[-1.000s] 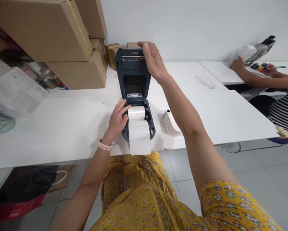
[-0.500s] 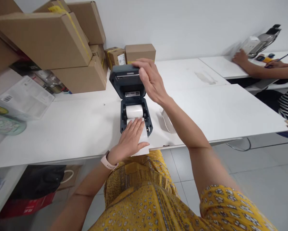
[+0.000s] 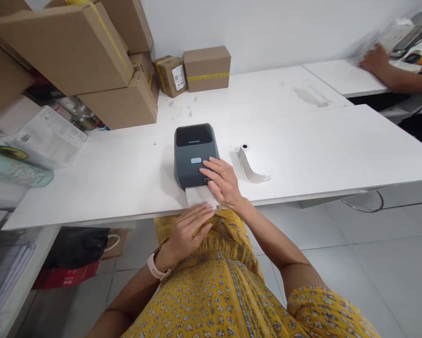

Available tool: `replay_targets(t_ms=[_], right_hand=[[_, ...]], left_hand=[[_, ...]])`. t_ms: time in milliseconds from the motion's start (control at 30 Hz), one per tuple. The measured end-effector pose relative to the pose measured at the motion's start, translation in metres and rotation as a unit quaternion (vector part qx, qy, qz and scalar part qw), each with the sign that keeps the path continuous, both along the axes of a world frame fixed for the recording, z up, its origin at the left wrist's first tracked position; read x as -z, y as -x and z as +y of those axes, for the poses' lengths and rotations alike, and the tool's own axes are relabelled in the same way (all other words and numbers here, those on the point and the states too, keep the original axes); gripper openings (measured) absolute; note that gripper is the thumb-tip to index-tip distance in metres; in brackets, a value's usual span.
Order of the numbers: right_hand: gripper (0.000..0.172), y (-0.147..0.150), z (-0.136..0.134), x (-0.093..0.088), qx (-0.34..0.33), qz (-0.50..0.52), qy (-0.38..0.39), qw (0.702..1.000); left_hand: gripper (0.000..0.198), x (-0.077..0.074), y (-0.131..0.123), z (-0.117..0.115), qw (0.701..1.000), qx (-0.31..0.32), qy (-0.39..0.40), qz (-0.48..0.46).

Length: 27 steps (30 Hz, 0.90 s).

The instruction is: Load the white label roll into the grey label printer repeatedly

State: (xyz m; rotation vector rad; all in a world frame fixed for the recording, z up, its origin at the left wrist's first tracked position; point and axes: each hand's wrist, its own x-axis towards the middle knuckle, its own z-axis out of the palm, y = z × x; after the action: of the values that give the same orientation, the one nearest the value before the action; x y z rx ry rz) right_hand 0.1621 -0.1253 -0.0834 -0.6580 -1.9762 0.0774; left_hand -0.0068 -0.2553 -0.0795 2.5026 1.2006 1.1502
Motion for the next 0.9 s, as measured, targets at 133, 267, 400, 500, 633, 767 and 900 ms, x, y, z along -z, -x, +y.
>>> replay_targets(t_ms=[133,267,400,500,633,767,900], right_hand=[[0.041,0.014,-0.004,0.018,0.039,0.081,-0.003,0.996],[0.045,0.017,-0.002,0.02,0.032,0.106,0.005,0.994],[0.046,0.015,0.001,0.024,0.017,0.115,0.005,0.993],[0.046,0.016,0.003,0.029,0.025,0.133,-0.007,0.991],[0.045,0.014,0.003,0.028,0.025,0.101,0.003,0.995],[0.044,0.012,-0.001,0.021,0.016,0.114,0.031,0.993],[0.047,0.018,-0.006,0.014,0.028,0.15,0.078,0.985]], left_hand=[[0.034,-0.021,0.016,0.024,0.984,-0.124,-0.088,-0.098],[0.043,-0.029,0.029,0.075,0.98,-0.164,-0.073,-0.085],[0.049,-0.012,0.028,0.102,0.986,-0.129,-0.038,-0.103],[0.048,-0.003,0.024,0.106,0.981,-0.136,-0.042,-0.13],[0.046,-0.006,0.022,0.1,0.98,-0.132,-0.006,-0.149],[0.037,0.001,0.015,0.064,0.942,-0.214,0.028,-0.256],[0.027,0.018,0.005,0.02,0.861,-0.29,0.121,-0.4]])
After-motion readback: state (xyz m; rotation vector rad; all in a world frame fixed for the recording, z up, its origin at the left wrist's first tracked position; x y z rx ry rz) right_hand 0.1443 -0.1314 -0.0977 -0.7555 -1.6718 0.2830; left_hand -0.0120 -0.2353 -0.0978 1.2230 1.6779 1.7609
